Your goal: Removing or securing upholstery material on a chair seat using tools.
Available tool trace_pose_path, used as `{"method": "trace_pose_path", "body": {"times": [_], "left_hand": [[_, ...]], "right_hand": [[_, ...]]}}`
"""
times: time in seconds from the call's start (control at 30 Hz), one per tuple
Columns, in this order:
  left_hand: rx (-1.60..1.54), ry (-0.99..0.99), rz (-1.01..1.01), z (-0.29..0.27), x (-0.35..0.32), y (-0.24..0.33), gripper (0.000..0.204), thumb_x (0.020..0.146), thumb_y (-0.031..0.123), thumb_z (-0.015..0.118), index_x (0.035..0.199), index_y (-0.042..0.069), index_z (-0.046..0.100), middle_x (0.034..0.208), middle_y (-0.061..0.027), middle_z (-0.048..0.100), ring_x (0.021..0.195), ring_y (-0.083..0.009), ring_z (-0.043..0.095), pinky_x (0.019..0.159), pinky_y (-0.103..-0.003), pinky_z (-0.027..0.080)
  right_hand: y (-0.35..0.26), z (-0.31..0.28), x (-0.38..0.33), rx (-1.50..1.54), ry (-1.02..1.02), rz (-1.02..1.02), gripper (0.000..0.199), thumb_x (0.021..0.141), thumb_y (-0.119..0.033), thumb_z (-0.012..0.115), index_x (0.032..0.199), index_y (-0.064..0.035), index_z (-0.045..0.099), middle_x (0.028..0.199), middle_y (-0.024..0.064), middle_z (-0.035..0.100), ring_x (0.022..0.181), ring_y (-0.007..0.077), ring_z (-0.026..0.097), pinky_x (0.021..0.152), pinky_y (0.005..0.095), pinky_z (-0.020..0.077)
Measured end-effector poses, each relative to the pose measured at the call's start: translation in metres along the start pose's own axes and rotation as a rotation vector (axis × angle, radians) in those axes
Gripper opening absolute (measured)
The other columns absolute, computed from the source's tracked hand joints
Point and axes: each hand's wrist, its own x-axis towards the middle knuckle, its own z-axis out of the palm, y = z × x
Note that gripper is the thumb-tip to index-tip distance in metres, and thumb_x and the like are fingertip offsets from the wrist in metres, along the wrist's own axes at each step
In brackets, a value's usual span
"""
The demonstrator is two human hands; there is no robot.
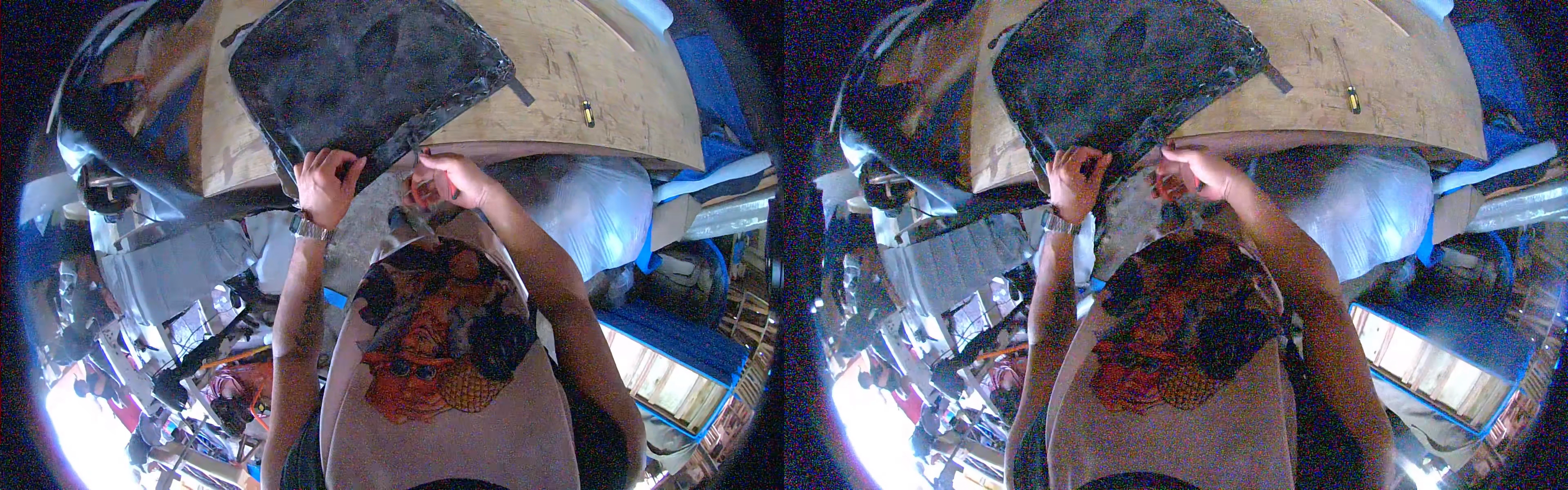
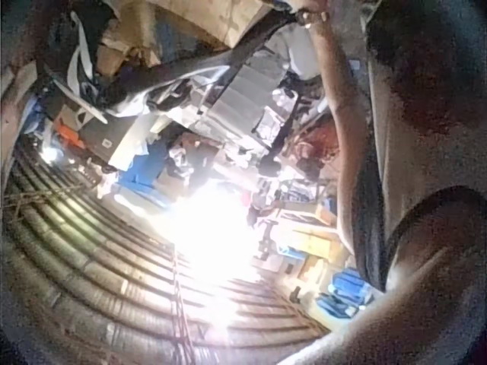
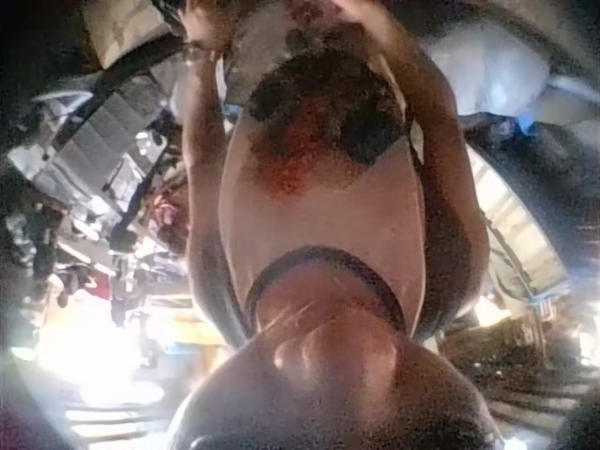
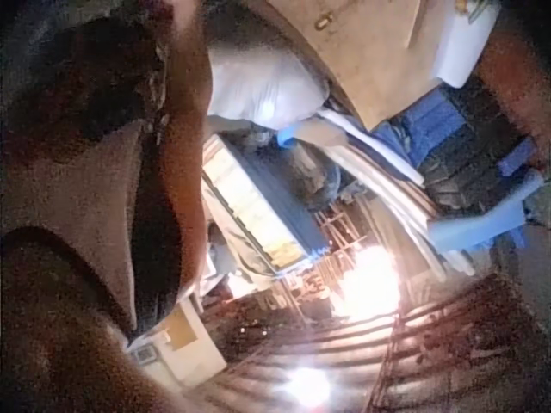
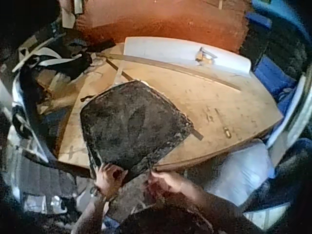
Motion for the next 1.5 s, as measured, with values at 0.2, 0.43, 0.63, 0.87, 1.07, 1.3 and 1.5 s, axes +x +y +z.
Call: {"method": "trace_pose_path", "body": {"times": [0.2,0.43,0.63,0.87,1.07,1.3,1.5], "left_hand": [[-0.025,0.042,0.028,0.002,0.001,0.0,0.016,0.076,0.03,0.07,0.076,0.014,0.064,0.07,-0.0002,0.059,0.072,-0.0224,0.054,0.066,-0.038,0.037],[-0.044,0.057,0.029,0.001,-0.001,-0.002,0.018,0.073,0.03,0.072,0.076,0.015,0.065,0.069,0.0006,0.057,0.07,-0.021,0.053,0.065,-0.037,0.037],[-0.042,0.026,0.04,-0.002,0.002,0.0,0.018,0.072,0.031,0.073,0.077,0.016,0.065,0.066,0.001,0.055,0.069,-0.0203,0.053,0.064,-0.036,0.036],[-0.013,0.002,0.027,-0.001,0.002,0.0,0.018,0.071,0.032,0.073,0.076,0.016,0.065,0.067,0.0018,0.054,0.069,-0.0195,0.052,0.064,-0.036,0.036],[-0.014,-0.024,0.021,-0.001,0.002,0.001,0.017,0.071,0.031,0.073,0.075,0.016,0.065,0.065,0.0021,0.052,0.069,-0.0196,0.051,0.064,-0.036,0.036],[0.034,-0.05,-0.018,0.003,0.009,0.005,0.02,0.07,0.032,0.074,0.073,0.015,0.064,0.066,0.0017,0.053,0.07,-0.0203,0.051,0.065,-0.036,0.036],[0.142,-0.061,-0.073,-0.001,0.011,0.023,0.027,0.066,0.037,0.077,0.071,0.015,0.063,0.067,0.0003,0.054,0.071,-0.0214,0.052,0.07,-0.036,0.037]], "right_hand": [[0.015,0.003,0.013,-1.643,0.808,-0.825,0.024,0.088,-0.026,0.056,0.086,-0.002,0.057,0.077,0.0157,0.063,0.069,0.0354,0.062,0.059,0.0399,0.0492],[0.008,0.023,-0.011,-1.534,0.434,-0.649,0.031,0.085,-0.024,0.058,0.106,-0.0013,0.059,0.086,0.0218,0.064,0.082,0.0371,0.062,0.075,0.0427,0.0484],[0.021,0.009,-0.018,-0.756,0.135,-0.084,0.038,0.091,-0.036,0.053,0.095,-0.0002,0.061,0.091,0.0119,0.065,0.088,0.0249,0.064,0.072,0.0363,0.0487],[-0.011,-0.005,-0.012,-0.002,0.032,-0.095,0.032,0.093,-0.036,0.046,0.089,-0.0056,0.057,0.095,0.0177,0.063,0.087,0.035,0.063,0.072,0.0406,0.0494],[-0.026,-0.004,-0.011,-0.308,0.163,-0.041,0.029,0.092,-0.03,0.049,0.08,-0.0048,0.057,0.08,0.0159,0.063,0.071,0.0314,0.064,0.058,0.0369,0.0479],[0.004,-0.02,0.01,-1.446,0.679,-0.897,0.021,0.082,-0.019,0.064,0.082,0.0013,0.058,0.075,0.0208,0.06,0.068,0.0389,0.059,0.059,0.043,0.0469],[-0.008,-0.025,0.006,-1.293,0.438,-1.073,0.028,0.086,-0.026,0.059,0.076,0.0001,0.056,0.069,0.0152,0.06,0.061,0.031,0.059,0.055,0.0381,0.0454]]}}
